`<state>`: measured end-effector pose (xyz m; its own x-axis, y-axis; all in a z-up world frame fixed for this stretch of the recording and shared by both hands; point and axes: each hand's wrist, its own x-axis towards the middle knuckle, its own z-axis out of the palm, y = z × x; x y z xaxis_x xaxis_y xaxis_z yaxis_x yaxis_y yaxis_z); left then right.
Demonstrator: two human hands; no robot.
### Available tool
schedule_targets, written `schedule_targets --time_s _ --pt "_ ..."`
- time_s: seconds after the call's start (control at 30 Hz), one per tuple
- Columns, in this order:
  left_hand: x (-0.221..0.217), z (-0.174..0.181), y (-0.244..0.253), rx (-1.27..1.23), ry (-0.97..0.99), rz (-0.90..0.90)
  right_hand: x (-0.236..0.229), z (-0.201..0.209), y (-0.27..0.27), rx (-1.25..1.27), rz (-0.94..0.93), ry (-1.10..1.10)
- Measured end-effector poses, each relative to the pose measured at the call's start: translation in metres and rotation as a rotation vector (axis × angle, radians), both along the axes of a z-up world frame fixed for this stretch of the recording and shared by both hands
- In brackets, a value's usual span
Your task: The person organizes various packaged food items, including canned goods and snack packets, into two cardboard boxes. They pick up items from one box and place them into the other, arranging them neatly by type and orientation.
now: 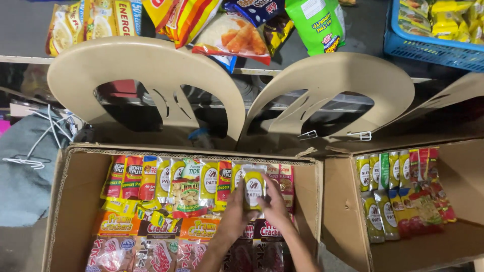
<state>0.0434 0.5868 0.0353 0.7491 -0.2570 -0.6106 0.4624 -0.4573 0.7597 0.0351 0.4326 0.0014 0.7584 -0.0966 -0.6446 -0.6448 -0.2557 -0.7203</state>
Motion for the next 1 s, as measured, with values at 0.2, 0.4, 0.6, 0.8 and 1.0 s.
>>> schedule_targets --time_s 0.2,0.4,0.6,0.8,1.0 --pt "-0.009 -0.062 -0.008 0.312 -0.356 -0.275 0.000 -0.037 -0.008 -0.255 0.177 -0.351" --pt "-0.006 -0.052 -0.009 0.475 -0.374 -0.438 0.000 -0.019 0.011 -0.502 0.273 -0.168" --pt "-0.025 -0.099 -0.013 0.751 -0.478 -0.655 -0.019 -0.044 -0.004 -0.836 0.622 -0.351" --pt "-0.026 -0.095 -0.012 0.776 -0.446 -0.703 -0.008 -0.021 0.003 -0.877 0.721 -0.087" --pt "-0.031 -0.104 -0.014 0.839 -0.483 -0.710 -0.012 -0.036 0.003 -0.876 0.704 -0.058"
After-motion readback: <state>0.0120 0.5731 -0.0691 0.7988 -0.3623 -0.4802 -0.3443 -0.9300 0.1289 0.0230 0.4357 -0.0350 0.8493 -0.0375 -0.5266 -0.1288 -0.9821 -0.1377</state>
